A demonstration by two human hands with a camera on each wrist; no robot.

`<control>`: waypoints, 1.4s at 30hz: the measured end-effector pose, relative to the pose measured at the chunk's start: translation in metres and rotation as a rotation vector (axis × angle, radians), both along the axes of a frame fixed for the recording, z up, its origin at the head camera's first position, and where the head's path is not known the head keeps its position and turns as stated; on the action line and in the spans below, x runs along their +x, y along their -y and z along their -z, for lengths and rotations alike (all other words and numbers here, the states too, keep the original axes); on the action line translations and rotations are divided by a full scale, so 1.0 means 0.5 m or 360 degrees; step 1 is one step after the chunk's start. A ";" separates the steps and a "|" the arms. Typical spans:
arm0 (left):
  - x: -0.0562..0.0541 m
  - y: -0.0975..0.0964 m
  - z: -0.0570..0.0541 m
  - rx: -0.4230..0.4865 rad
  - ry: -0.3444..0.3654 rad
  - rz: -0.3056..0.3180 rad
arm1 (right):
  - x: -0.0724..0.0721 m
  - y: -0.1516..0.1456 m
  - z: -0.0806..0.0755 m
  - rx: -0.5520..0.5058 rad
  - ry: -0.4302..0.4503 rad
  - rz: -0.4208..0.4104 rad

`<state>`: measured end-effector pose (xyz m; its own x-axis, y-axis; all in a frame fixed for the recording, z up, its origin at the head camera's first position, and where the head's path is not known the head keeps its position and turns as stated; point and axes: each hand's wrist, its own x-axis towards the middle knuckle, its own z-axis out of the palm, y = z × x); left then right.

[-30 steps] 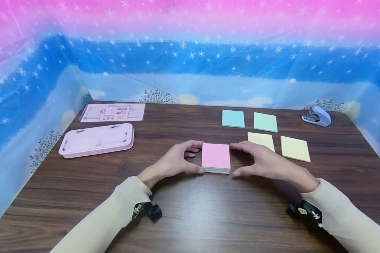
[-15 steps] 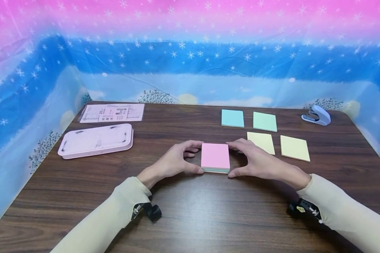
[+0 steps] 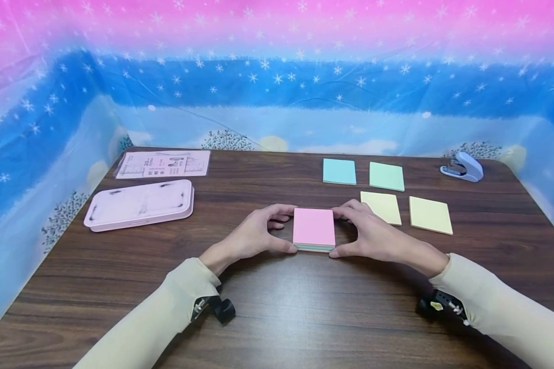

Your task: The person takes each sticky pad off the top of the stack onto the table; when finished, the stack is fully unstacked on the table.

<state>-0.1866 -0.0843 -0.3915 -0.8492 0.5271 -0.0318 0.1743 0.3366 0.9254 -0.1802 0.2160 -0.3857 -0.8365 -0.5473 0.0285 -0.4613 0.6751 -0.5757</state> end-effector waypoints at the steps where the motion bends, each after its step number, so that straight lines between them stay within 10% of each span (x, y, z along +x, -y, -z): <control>1: 0.000 0.000 0.000 -0.0001 0.0000 -0.0001 | 0.000 0.000 0.000 0.0000 0.0003 0.0005; 42: -0.003 -0.005 -0.008 0.0027 -0.0046 -0.0001 | -0.001 0.000 0.005 -0.0050 0.0038 0.0016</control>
